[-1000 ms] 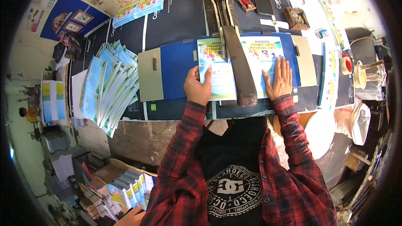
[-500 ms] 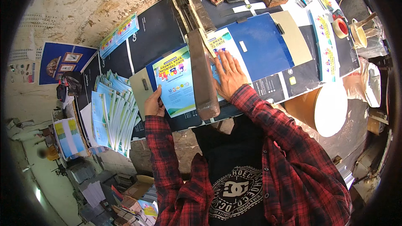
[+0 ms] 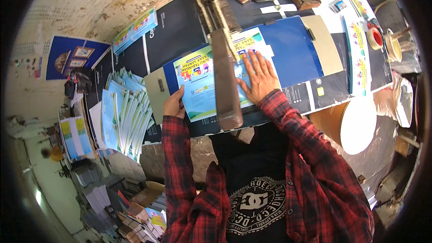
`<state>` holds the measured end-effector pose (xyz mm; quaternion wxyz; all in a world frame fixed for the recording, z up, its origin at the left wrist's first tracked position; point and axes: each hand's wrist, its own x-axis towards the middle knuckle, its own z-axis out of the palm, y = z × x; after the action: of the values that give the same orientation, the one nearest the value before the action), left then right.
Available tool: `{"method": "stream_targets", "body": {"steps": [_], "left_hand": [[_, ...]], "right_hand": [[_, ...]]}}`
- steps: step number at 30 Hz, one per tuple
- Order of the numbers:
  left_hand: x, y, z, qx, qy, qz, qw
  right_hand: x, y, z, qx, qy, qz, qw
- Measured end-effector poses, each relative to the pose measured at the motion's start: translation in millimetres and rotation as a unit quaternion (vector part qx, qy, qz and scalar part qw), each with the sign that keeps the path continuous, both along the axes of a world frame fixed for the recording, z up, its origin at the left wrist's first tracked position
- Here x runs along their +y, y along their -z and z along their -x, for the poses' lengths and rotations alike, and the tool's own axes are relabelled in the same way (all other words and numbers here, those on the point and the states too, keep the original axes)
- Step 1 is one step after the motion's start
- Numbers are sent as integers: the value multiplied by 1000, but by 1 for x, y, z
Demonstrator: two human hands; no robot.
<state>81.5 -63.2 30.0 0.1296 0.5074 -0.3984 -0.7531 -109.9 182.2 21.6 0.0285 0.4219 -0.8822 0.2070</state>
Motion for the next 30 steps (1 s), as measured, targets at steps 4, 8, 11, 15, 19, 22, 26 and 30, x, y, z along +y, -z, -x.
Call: {"method": "stream_targets", "body": {"steps": [4, 8, 11, 15, 19, 22, 26, 30], "left_hand": [[4, -3, -4, -134, -8, 428, 894], [63, -14, 20, -89, 203, 728, 649], [105, 5, 24, -217, 318, 707, 594], [111, 23, 24, -208, 281, 708, 614], [111, 19, 27, -220, 286, 696, 620], [113, 19, 25, -219, 277, 699, 622], [112, 26, 25, -219, 261, 711, 616], [112, 24, 27, -218, 264, 712, 613]], "right_hand": [[-4, -8, -4, 3, -6, -35, 999], [-2, 8, 3, 18, -9, -51, 998], [-6, 9, 2, 25, -25, -63, 997], [4, 13, 11, -34, -76, -13, 996], [30, -16, 63, -320, -95, 85, 939], [35, -146, 76, -149, -27, 69, 986], [-27, -255, 9, -132, -98, 213, 963], [-62, -219, -14, 134, -149, 18, 980]]}}
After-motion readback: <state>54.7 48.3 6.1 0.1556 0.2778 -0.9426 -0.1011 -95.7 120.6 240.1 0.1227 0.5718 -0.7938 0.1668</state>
